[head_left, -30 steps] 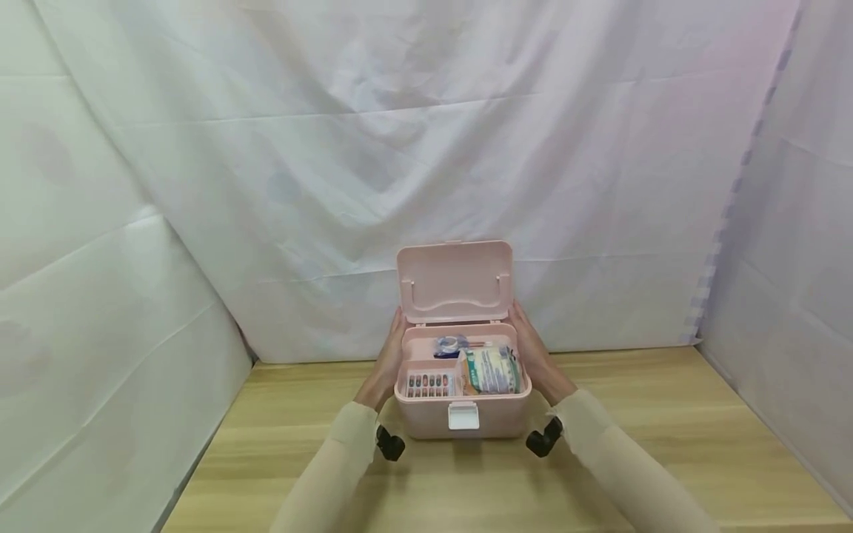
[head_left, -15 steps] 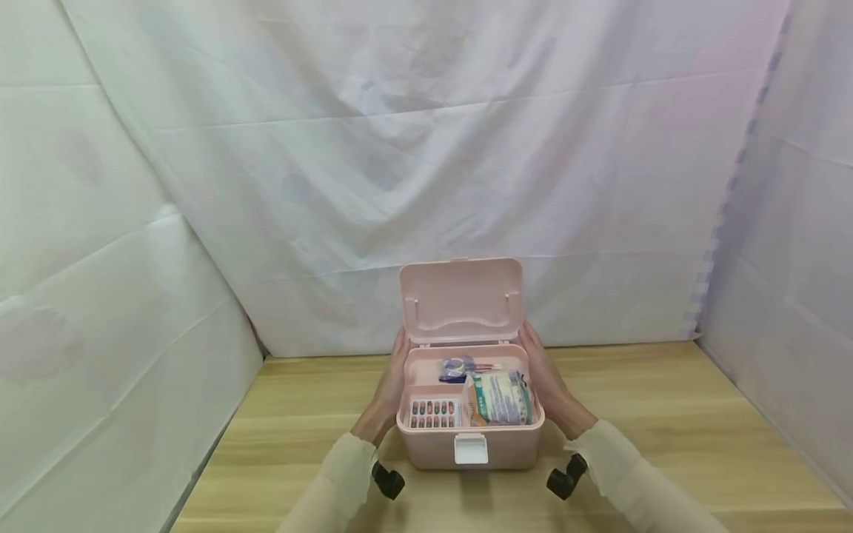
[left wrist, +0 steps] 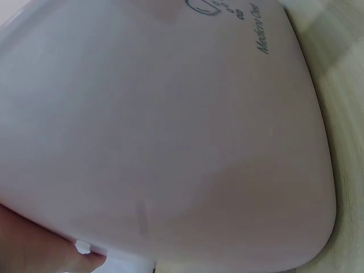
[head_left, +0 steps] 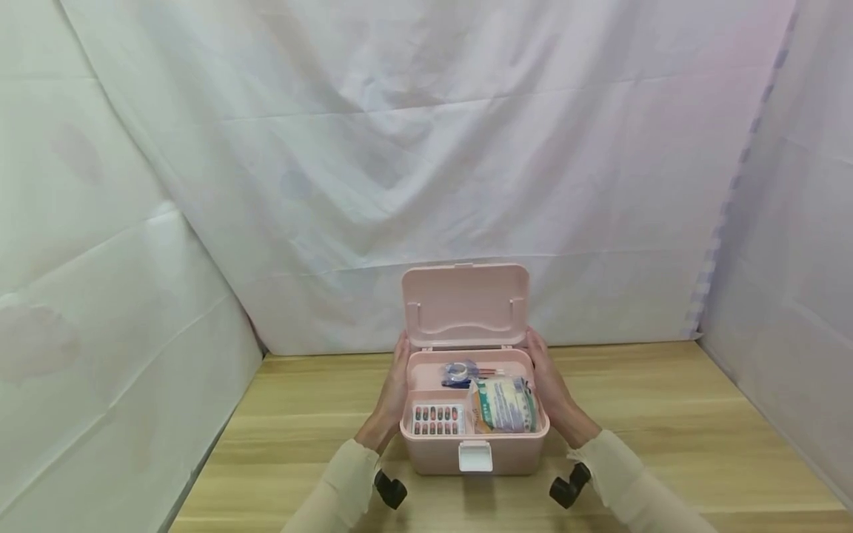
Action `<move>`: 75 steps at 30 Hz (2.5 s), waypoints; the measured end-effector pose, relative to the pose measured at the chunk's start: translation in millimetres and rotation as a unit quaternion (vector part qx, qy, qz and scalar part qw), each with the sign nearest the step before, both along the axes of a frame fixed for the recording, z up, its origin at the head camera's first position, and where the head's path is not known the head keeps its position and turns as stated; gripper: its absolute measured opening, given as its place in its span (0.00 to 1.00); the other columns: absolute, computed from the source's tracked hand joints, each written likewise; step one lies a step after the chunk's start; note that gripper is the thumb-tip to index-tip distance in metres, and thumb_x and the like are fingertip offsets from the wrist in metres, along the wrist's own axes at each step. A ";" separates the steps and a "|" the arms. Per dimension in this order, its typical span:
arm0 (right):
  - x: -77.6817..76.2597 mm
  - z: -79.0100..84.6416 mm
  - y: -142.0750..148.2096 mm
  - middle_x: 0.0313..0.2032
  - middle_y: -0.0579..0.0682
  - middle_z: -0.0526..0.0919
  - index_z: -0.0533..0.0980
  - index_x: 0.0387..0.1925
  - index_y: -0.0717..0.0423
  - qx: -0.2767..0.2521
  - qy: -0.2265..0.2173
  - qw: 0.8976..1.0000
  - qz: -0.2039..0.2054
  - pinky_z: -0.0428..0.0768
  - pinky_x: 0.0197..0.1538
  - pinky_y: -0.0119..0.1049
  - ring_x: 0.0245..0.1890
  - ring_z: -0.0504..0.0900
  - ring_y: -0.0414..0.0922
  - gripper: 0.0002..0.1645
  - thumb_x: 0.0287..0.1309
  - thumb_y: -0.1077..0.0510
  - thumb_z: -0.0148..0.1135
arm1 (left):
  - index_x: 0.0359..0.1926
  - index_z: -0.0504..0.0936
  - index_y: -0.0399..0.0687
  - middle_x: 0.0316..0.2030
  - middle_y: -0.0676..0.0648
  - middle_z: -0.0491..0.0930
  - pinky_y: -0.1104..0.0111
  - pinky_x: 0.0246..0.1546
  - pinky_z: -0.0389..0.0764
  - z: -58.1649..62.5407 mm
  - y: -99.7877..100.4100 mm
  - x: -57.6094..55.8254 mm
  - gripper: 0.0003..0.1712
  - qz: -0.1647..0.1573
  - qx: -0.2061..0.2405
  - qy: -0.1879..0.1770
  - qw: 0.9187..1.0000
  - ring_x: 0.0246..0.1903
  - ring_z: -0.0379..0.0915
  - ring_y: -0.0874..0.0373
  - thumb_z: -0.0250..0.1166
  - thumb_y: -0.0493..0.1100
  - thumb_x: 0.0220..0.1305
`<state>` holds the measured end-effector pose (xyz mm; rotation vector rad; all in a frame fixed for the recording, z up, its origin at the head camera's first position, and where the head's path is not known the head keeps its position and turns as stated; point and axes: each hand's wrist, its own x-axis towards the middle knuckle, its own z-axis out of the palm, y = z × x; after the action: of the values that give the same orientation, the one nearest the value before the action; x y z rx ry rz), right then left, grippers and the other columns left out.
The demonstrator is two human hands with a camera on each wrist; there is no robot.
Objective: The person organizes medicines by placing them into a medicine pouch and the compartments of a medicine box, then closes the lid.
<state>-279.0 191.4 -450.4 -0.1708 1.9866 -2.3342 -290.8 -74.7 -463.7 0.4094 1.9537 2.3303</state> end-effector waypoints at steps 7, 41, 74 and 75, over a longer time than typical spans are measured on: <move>2.5 -0.5 1.3 0.69 0.63 0.60 0.38 0.77 0.46 0.036 -0.003 0.999 -0.027 0.69 0.62 0.39 0.65 0.64 0.54 0.44 0.72 0.28 0.26 | 0.78 0.39 0.55 0.71 0.37 0.59 0.47 0.70 0.57 -0.9 1.2 2.9 0.38 0.035 -0.002 -0.008 0.999 0.70 0.57 0.41 0.29 0.66 0.76; 11.2 -21.0 19.5 0.60 0.45 0.57 0.51 0.66 0.54 0.012 0.026 1.000 0.007 0.69 0.54 0.26 0.55 0.64 0.35 0.30 0.77 0.38 0.30 | 0.76 0.42 0.49 0.73 0.46 0.40 0.44 0.72 0.35 -18.3 -18.3 16.3 0.34 -0.034 -0.007 -0.006 0.999 0.75 0.30 0.46 0.34 0.60 0.79; 20.2 -9.9 50.5 0.69 0.61 0.65 0.65 0.69 0.58 0.271 0.249 0.930 0.013 0.65 0.69 0.50 0.70 0.62 0.58 0.27 0.72 0.59 0.54 | 0.77 0.53 0.52 0.77 0.44 0.48 0.40 0.72 0.39 -9.3 -32.7 29.7 0.31 0.015 -0.144 0.047 0.988 0.76 0.37 0.43 0.41 0.53 0.79; 22.3 -3.6 48.3 0.68 0.60 0.66 0.68 0.67 0.56 0.299 0.274 0.914 0.013 0.64 0.67 0.58 0.69 0.62 0.60 0.26 0.71 0.60 0.56 | 0.77 0.55 0.52 0.77 0.43 0.49 0.39 0.71 0.39 -5.8 -32.1 30.4 0.31 0.025 -0.153 0.051 0.987 0.76 0.37 0.42 0.44 0.52 0.78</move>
<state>-256.7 239.7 -454.0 -0.8753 2.8149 -1.6493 -260.5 -106.8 -469.6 0.4642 2.3463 2.0216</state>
